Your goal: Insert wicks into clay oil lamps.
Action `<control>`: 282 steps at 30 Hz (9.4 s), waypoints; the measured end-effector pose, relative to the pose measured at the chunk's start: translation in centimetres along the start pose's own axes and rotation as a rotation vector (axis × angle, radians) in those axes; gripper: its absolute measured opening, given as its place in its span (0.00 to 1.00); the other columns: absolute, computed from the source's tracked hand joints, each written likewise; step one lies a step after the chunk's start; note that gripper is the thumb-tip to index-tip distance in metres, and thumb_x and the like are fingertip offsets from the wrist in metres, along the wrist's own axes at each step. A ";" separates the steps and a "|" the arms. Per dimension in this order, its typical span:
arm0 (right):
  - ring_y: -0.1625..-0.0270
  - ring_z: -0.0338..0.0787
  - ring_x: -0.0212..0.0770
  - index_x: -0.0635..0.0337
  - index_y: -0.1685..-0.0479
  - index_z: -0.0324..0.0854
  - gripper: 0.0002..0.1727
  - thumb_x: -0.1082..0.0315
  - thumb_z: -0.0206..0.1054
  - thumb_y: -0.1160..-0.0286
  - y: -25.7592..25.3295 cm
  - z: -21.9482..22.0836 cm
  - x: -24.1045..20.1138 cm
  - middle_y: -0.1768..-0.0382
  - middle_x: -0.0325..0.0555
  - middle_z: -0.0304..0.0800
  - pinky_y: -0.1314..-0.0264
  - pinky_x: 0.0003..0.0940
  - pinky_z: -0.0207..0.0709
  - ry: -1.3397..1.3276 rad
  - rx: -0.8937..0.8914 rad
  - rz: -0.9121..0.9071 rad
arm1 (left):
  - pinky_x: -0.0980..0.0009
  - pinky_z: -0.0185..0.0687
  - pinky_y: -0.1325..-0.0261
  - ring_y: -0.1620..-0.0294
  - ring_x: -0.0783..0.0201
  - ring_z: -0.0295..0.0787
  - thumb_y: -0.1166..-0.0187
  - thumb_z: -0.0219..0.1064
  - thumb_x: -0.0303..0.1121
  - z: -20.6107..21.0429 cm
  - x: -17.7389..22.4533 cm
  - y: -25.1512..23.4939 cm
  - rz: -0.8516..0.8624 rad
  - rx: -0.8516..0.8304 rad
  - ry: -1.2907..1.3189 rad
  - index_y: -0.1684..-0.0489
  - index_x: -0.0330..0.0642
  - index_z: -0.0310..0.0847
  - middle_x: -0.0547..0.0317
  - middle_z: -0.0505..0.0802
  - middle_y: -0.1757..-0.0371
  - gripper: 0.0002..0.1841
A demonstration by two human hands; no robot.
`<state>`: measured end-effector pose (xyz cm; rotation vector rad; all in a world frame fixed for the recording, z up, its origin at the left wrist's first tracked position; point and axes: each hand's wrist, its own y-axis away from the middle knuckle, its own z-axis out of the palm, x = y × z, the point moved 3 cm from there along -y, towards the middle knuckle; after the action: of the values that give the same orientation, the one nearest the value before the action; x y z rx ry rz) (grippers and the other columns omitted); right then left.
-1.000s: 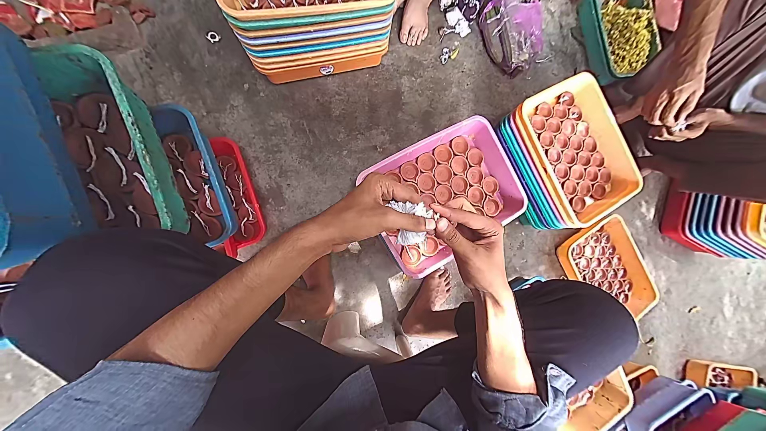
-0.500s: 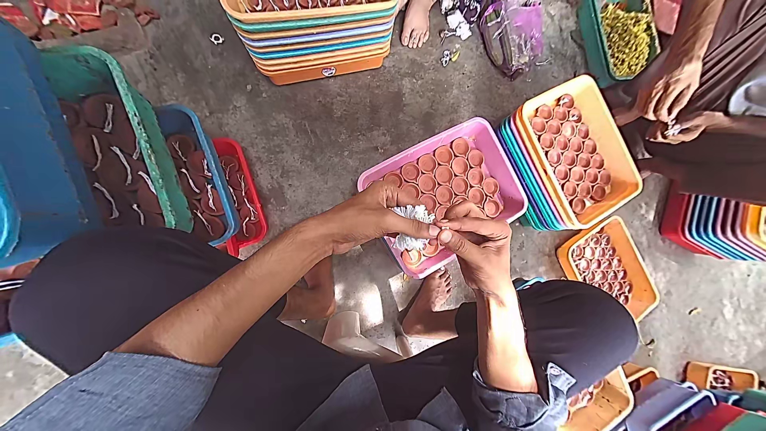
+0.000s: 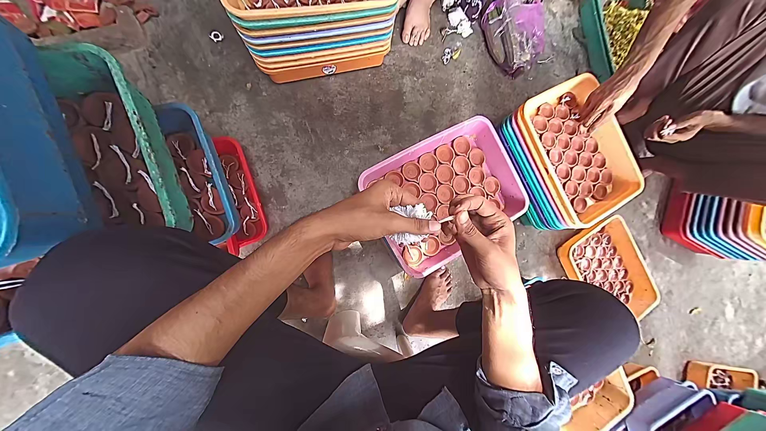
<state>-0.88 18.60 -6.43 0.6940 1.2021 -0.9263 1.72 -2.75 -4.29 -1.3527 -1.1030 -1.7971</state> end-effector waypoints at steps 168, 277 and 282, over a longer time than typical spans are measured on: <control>0.55 0.90 0.33 0.57 0.57 0.92 0.07 0.70 0.80 0.31 0.7 1.5 1.1 0.55 0.41 0.91 0.51 0.29 0.88 0.003 0.142 -0.161 | 0.70 0.92 0.49 0.57 0.65 0.94 0.20 0.73 0.30 0.5 -0.3 -0.1 0.037 0.135 0.160 0.51 0.34 0.90 0.53 0.96 0.57 0.09; 0.66 0.89 0.31 0.57 0.45 0.90 0.09 0.68 0.69 0.19 -2.4 -4.9 3.1 0.58 0.41 0.94 0.64 0.27 0.83 0.501 0.177 0.244 | 0.70 0.91 0.46 0.54 0.66 0.95 0.21 0.74 0.32 -0.9 -0.2 0.1 0.020 0.150 0.049 0.48 0.39 0.93 0.56 0.97 0.55 0.10; 0.57 0.91 0.33 0.59 0.41 0.89 0.15 0.62 0.70 0.19 -1.7 -1.4 0.5 0.53 0.45 0.94 0.52 0.30 0.87 0.129 -0.019 0.158 | 0.70 0.90 0.44 0.52 0.65 0.94 0.16 0.68 0.29 -0.9 0.0 0.2 0.032 0.152 0.106 0.45 0.36 0.91 0.54 0.97 0.53 0.10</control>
<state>-2.98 18.91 -7.25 0.8310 1.2486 -0.7466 1.51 -3.64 -4.36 -1.1663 -1.1302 -1.7047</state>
